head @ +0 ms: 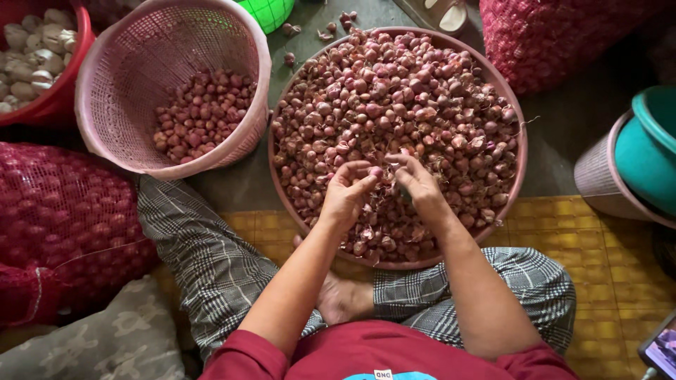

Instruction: The person sits on the floor and peels small red shallots one by one using a small knife. They remove the outer skin and place the peeled shallots into a nearby pink basket. The person continues this repetitive peeling process for the duration of the clip.

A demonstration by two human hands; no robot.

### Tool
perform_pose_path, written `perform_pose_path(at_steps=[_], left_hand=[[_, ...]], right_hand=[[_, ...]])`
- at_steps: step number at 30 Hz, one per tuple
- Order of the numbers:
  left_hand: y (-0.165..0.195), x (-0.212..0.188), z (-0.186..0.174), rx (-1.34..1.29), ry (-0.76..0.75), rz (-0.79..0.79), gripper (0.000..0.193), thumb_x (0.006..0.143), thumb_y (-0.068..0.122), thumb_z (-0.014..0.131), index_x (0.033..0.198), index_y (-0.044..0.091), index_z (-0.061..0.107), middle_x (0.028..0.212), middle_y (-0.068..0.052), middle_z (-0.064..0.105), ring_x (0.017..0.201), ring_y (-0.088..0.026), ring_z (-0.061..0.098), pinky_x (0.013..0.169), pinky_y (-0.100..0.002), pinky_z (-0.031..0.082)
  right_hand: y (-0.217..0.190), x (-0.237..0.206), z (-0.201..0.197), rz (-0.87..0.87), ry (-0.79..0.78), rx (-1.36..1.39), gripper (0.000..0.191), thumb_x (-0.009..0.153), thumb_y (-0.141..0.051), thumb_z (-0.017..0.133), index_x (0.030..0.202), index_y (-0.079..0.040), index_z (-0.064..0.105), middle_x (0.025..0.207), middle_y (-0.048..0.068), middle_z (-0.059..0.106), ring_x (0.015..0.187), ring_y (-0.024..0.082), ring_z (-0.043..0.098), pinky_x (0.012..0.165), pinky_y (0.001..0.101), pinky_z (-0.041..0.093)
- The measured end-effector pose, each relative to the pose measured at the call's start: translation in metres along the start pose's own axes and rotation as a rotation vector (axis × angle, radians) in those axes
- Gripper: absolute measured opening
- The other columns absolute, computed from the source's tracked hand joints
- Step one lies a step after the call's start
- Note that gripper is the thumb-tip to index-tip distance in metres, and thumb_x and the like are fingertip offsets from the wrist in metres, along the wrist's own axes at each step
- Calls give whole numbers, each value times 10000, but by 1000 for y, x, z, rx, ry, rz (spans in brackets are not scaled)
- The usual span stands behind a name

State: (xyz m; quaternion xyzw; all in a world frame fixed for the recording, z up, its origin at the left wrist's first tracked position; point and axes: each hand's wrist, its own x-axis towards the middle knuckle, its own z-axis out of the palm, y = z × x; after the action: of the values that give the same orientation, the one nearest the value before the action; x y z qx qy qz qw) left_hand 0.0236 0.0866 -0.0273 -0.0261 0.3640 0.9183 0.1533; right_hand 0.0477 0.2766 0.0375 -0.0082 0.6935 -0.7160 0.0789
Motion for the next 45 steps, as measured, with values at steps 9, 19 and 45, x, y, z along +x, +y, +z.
perform_pose_path(at_steps=[9, 19, 45], left_hand=[[-10, 3, -14, -77, 99, -46, 141, 945, 4, 712, 1085, -2, 702, 1069, -121, 755, 988, -182, 731, 880, -312, 599], [-13, -3, -5, 163, 31, 26, 101, 1002, 86, 683, 1035, -9, 694, 1047, -116, 764, 928, -149, 717, 848, -277, 593], [36, 5, -12, 1308, 56, 512, 81, 903, 159, 754, 940, 98, 716, 895, -77, 692, 781, -243, 672, 675, -379, 544]], right_hand=[[3, 2, 4, -37, -130, -31, 269, 1058, -156, 562, 1281, -33, 649, 1146, 45, 655, 1086, 93, 581, 969, 254, 470], [0, -2, 14, -118, -10, -121, 198, 931, -88, 746, 1114, -20, 711, 987, -2, 729, 876, 42, 629, 764, 208, 529], [6, 7, 2, -264, 254, -335, 368, 873, -93, 764, 1221, -14, 674, 1160, 104, 714, 1050, 157, 683, 919, 293, 544]])
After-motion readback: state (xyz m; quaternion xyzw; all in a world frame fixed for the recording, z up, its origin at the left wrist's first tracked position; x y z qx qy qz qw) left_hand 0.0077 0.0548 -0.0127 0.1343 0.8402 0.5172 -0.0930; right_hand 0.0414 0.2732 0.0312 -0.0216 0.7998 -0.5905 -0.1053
